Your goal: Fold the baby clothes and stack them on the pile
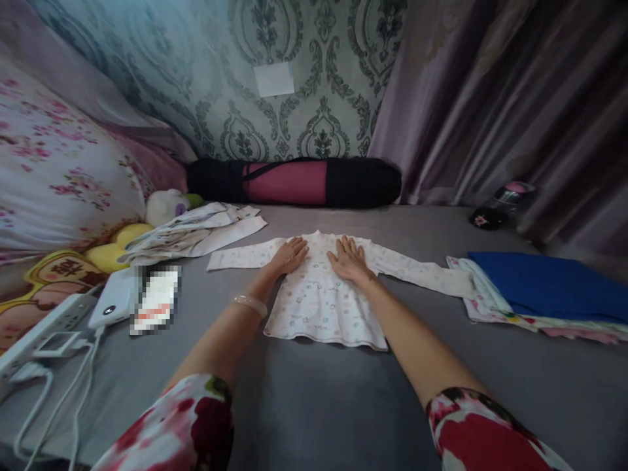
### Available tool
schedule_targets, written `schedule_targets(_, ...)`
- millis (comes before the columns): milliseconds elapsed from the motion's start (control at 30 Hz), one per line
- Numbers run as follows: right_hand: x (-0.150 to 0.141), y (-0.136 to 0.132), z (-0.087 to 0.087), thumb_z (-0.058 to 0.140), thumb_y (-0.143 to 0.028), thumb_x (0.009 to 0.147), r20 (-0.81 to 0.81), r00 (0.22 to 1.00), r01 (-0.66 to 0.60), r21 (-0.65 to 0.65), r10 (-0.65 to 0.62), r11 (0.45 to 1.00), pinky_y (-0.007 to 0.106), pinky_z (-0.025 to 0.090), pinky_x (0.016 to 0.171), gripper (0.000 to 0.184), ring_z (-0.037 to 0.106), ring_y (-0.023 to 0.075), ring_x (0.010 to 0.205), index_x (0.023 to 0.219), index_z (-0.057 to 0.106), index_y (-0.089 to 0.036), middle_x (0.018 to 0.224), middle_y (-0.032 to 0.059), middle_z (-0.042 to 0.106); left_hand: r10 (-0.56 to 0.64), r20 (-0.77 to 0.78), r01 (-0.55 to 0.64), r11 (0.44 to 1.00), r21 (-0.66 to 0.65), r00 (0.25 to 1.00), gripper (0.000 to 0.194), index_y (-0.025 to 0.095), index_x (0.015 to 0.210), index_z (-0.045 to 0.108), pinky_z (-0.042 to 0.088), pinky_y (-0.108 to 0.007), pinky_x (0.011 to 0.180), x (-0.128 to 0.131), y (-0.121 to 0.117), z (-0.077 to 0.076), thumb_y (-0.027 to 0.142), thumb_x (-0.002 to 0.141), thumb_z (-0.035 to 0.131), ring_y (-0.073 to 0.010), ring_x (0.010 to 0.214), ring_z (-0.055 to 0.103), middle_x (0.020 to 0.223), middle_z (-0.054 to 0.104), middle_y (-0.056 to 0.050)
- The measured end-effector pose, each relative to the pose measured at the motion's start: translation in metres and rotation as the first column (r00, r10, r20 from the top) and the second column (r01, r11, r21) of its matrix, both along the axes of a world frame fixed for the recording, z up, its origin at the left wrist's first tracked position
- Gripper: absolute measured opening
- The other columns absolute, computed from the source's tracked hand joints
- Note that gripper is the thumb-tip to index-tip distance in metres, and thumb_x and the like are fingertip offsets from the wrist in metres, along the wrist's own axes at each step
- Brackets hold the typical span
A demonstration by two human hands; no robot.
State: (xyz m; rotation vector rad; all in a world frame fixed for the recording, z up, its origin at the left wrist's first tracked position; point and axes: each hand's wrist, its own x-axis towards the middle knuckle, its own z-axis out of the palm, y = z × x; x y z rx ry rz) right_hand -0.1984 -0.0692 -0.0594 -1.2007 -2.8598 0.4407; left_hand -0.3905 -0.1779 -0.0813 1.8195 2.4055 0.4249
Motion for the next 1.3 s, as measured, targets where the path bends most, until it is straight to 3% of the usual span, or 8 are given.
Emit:
schedule_targets(133,0.028,0.019,0.0,0.017,-0.046,0.1,0.04,0.993,-0.113,-0.006,0.113,0.994,0.038,0.009,0.119,0.065,0.006,0.0211,0.149,0.154,0.021,-0.012,0.162,0.0094,0.009,-0.047,-0.037,0.049,0.997,0.057,0.998,0.051,0.015,0.139,0.048,0.023,-0.042,0.118,-0.012,-0.016,-0.007,0.035,0.1,0.022,-0.0215,0.142,0.033,0.15,0.043,-0.011)
schedule_targets(300,0.047,0.022,-0.011,0.017,-0.046,0.1,-0.017,0.999,-0.036,0.211,0.041,0.977,0.05,0.007,0.118,0.062,0.014,0.0233,0.147,0.152,0.025,-0.013,0.16,0.0101,0.019,-0.028,-0.096,0.03,0.999,0.019,0.995,0.052,0.016,0.145,0.041,0.022,-0.045,0.117,-0.016,-0.031,-0.007,0.037,0.1,0.025,-0.0255,0.143,0.03,0.154,0.035,-0.012)
schedule_targets(500,0.045,0.018,-0.012,0.018,-0.045,0.1,-0.019,0.999,-0.03,0.199,0.035,0.979,0.051,0.009,0.118,0.062,0.015,0.0221,0.147,0.152,0.026,-0.012,0.16,0.0087,0.02,-0.004,-0.129,0.02,0.993,0.12,0.992,0.047,0.014,0.137,0.048,0.026,-0.043,0.115,-0.004,-0.033,0.0,0.036,0.099,0.031,-0.0258,0.137,0.038,0.147,0.044,-0.015)
schedule_targets(667,0.045,0.024,-0.006,0.025,-0.044,0.099,-0.039,0.998,-0.039,0.1,0.043,0.994,0.052,0.008,0.118,0.06,0.014,0.0219,0.147,0.151,0.028,-0.015,0.16,0.008,0.019,0.172,-0.157,-0.116,0.943,0.312,0.973,0.037,0.014,0.117,0.058,0.037,-0.041,0.101,0.008,-0.049,0.012,0.038,0.096,0.04,-0.0272,0.117,0.052,0.123,0.058,-0.016)
schedule_targets(767,0.051,0.028,0.001,0.029,-0.037,0.098,-0.148,0.989,-0.019,0.062,0.028,0.998,0.045,0.017,0.117,0.054,0.025,0.0215,0.144,0.146,0.038,-0.015,0.157,0.0089,0.029,0.339,-0.135,-0.274,0.894,0.355,0.931,0.03,0.017,0.102,0.064,0.04,-0.042,0.094,0.014,-0.067,0.016,0.039,0.094,0.045,-0.0274,0.108,0.054,0.109,0.061,-0.013)
schedule_targets(967,0.084,0.015,0.016,0.034,-0.029,0.094,-0.371,0.909,0.24,0.096,-0.189,0.966,0.031,0.042,0.093,0.041,0.06,0.0235,0.107,0.115,0.066,-0.014,0.113,0.0131,0.069,0.48,0.0,-0.475,0.869,0.14,0.877,0.033,0.019,0.085,0.072,0.042,-0.035,0.084,0.022,-0.094,0.025,0.044,0.09,0.049,-0.025,0.1,0.06,0.098,0.067,-0.01)
schedule_targets(1133,0.108,-0.002,0.02,0.044,-0.037,0.09,-0.235,0.888,0.406,-0.007,-0.396,0.914,0.028,0.045,0.077,0.034,0.066,0.0245,0.097,0.094,0.073,-0.02,0.1,0.0107,0.073,0.563,0.164,-0.563,0.825,-0.052,0.81,0.039,0.019,0.088,0.074,0.044,-0.034,0.081,0.034,-0.09,0.033,0.051,0.085,0.052,-0.028,0.096,0.065,0.094,0.073,-0.01)
schedule_targets(1300,0.115,-0.01,0.018,0.049,-0.04,0.089,-0.107,0.892,0.436,-0.056,-0.44,0.898,0.028,0.046,0.077,0.035,0.067,0.026,0.1,0.09,0.076,-0.019,0.099,0.0134,0.074,0.678,0.227,-0.663,0.734,-0.147,0.699,0.04,0.018,0.09,0.074,0.047,-0.038,0.083,0.043,-0.075,0.034,0.054,0.078,0.06,-0.0329,0.104,0.065,0.1,0.073,-0.015)
